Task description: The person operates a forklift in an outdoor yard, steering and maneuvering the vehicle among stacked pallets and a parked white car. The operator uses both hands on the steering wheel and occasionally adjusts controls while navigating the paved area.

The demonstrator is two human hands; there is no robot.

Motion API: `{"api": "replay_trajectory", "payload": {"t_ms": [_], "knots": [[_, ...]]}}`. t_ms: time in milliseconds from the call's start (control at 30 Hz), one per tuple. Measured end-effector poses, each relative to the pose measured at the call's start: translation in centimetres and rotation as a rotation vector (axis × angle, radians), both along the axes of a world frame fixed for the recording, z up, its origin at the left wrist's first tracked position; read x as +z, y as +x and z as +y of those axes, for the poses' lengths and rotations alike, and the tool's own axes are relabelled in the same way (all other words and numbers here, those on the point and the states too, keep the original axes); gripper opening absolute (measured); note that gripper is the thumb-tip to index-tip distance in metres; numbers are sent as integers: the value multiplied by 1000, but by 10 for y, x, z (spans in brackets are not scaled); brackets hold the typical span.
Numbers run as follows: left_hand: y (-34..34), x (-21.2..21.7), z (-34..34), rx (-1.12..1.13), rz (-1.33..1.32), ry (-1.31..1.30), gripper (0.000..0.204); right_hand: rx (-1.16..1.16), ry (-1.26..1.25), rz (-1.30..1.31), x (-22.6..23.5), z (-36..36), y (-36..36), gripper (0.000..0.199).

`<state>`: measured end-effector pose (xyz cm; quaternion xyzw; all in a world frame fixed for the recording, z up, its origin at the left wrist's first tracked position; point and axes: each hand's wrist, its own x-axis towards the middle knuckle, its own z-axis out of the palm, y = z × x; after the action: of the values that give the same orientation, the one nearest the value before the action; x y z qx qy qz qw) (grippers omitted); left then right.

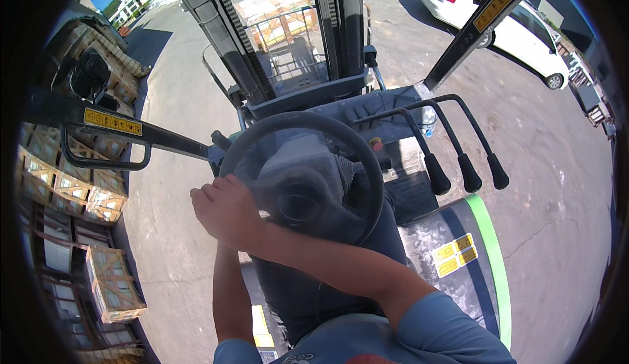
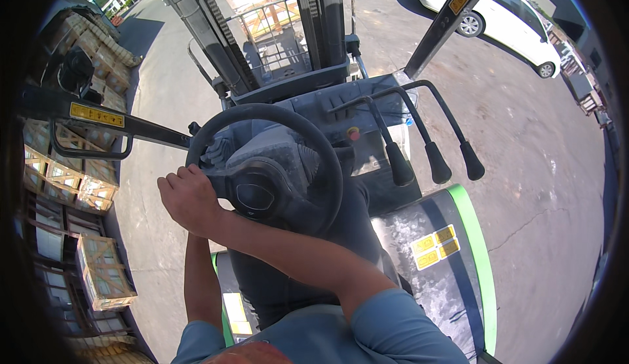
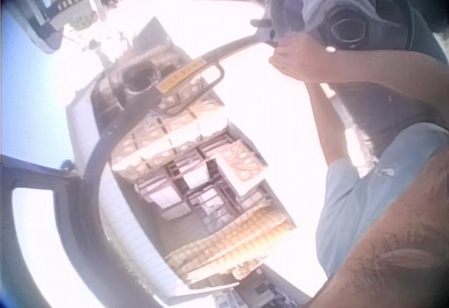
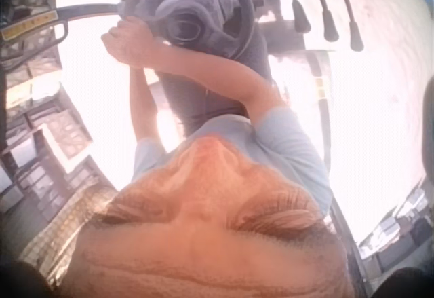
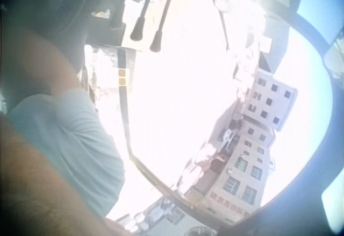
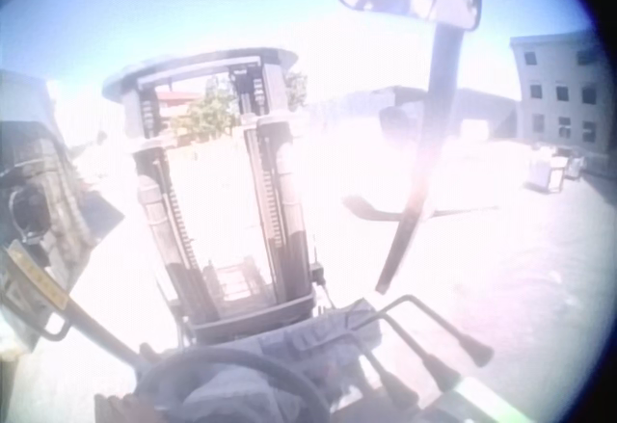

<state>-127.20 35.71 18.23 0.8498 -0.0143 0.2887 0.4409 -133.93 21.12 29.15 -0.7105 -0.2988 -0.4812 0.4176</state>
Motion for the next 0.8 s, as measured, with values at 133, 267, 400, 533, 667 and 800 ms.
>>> {"api": "replay_trajectory", "payload": {"t_ms": [133,267,400,533,667,800], "knots": [[0,8,-9,-12,-12,8,26,-60,53,-47,10,-1,18,8],[-2,10,-10,-17,-10,17,26,-34,84,-85,8,1,15,9],[-6,8,-3,-19,-8,29,26,-53,62,-29,8,6,10,9],[-6,9,2,-25,2,33,26,-46,79,-33,10,7,9,10],[0,7,3,-30,1,36,26,-60,91,-79,12,4,14,10],[5,2,4,-28,2,45,26,-84,78,-102,19,-4,25,11]]}}
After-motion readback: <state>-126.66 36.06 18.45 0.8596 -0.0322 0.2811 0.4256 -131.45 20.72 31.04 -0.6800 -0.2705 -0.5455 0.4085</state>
